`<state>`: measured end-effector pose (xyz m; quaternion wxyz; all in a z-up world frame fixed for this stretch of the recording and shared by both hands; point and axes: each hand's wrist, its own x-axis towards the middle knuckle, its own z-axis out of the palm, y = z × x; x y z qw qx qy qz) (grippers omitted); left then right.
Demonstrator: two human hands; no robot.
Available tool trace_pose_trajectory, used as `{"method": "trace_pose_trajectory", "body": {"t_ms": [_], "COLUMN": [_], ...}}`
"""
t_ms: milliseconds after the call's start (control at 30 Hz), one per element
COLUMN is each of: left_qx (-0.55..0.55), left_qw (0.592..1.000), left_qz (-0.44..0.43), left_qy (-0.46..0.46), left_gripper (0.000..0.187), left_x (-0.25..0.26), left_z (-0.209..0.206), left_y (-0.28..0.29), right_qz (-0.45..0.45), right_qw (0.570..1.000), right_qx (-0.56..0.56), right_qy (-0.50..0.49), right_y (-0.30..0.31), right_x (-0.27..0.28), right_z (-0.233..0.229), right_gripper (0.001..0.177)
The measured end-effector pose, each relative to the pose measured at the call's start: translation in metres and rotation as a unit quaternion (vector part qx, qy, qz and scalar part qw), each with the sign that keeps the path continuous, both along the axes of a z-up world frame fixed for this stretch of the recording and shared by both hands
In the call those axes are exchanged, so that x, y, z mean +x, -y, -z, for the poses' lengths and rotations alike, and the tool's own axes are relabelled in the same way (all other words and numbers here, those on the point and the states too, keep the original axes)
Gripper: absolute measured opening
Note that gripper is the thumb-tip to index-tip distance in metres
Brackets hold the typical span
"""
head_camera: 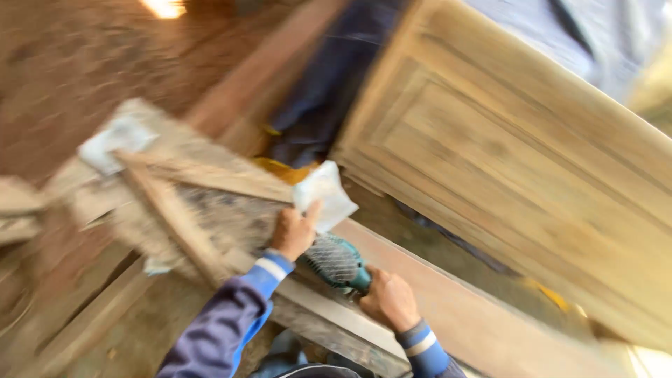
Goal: The recorder is sanding a wooden plank using a power orbital sander and manual sandpaper at a workbench.
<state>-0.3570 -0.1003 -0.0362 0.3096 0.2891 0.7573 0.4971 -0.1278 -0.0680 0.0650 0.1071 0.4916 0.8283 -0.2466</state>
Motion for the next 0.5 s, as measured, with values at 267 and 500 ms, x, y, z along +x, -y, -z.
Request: {"method": "trace_pose_trajectory", "body": {"t_ms": [267, 500], "left_qx": [-0.008, -0.266], "left_qw": [0.987, 0.962], "left_qz": [-0.134, 0.065], "left_qy": [-0.089, -0.014], "left_gripper": [0.064, 0.07], "left_x": [0.078, 0.249], "left_z": [0.059, 0.078], "left_y": [-0.039, -0.089], "right_qz": [0.135, 0.284], "right_qw": [0.988, 0.953], "right_qx": [-0.056, -0.093], "right_qy": [-0.04, -0.055], "right_y": [-0.015, -0.012], "right_x": [0.16, 0.4], "right_z": [-0.038, 0.017], "right_gripper": [0.047, 0.034]}}
